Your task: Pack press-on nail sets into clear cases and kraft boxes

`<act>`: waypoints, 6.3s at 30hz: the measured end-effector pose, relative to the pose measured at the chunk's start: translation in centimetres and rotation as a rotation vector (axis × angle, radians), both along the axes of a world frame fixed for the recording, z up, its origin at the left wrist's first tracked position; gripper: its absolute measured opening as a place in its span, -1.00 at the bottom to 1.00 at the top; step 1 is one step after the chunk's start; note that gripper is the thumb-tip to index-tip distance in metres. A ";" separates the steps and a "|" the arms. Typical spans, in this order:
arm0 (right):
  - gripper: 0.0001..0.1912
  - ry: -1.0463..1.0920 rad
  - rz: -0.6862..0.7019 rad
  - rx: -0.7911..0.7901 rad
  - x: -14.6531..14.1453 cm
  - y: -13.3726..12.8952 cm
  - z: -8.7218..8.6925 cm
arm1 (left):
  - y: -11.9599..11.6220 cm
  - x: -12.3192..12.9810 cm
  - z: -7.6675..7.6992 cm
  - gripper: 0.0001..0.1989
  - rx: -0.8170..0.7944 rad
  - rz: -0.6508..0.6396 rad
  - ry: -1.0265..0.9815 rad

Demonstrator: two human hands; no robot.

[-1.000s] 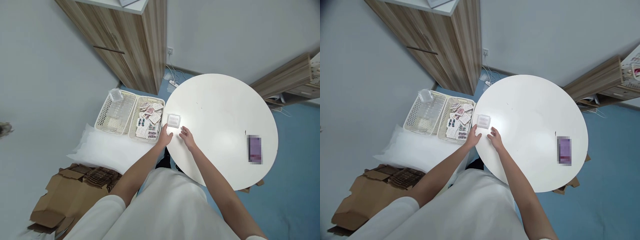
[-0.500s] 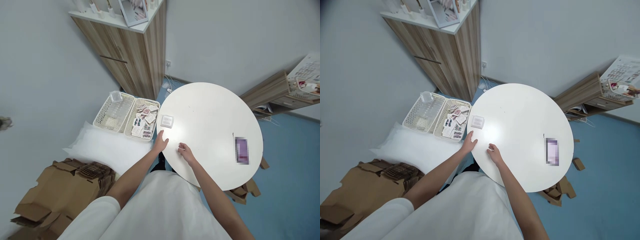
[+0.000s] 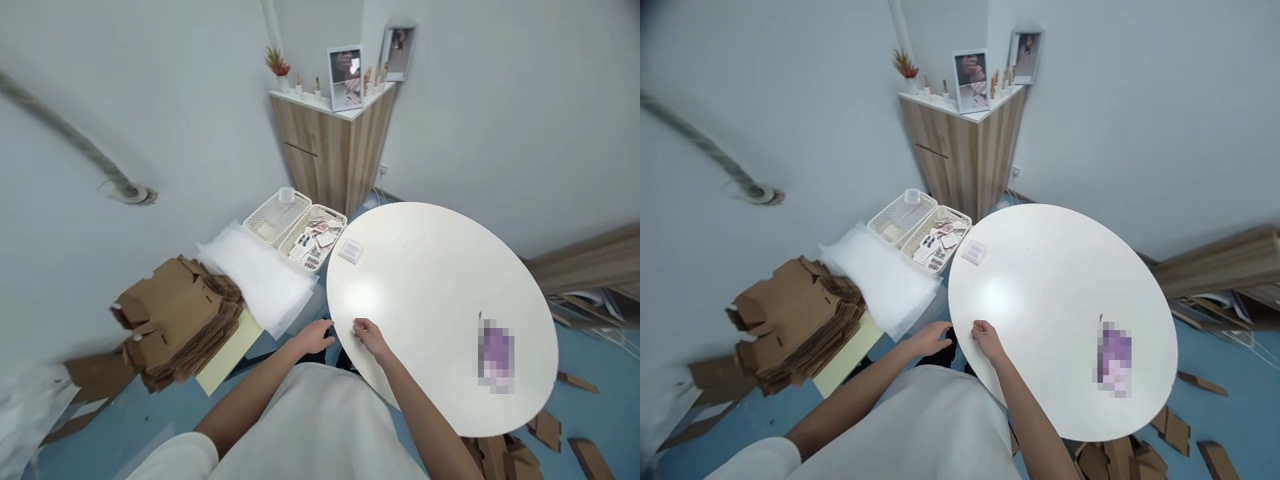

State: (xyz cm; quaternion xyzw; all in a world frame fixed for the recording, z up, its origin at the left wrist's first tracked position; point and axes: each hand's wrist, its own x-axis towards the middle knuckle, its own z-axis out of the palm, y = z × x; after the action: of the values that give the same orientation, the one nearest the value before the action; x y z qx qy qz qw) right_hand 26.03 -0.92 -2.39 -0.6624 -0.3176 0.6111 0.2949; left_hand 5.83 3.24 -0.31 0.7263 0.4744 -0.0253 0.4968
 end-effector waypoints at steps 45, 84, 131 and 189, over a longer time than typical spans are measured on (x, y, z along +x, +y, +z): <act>-0.80 -0.936 0.990 0.749 -38.4 14.1 5.0 | -4.7 -32.2 1.7 -0.41 0.333 0.898 0.262; -0.43 -0.444 1.182 0.641 -35.0 10.0 4.6 | -4.5 -31.9 4.7 -0.73 0.884 0.895 0.306; -0.73 -0.627 -0.679 0.384 6.6 -9.7 5.3 | 0.8 4.2 1.3 -0.85 0.457 0.231 -0.228; -0.63 -0.505 -0.481 0.005 21.2 0.5 -1.8 | 0.4 17.2 -1.5 -0.39 0.723 -0.599 0.241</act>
State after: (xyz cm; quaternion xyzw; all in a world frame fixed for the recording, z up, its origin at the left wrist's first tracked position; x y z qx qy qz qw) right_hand 47.26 -0.41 -4.16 -0.8478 -0.2169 0.3401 0.3443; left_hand 23.05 3.61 -1.77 0.9490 0.2769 -0.0849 0.1249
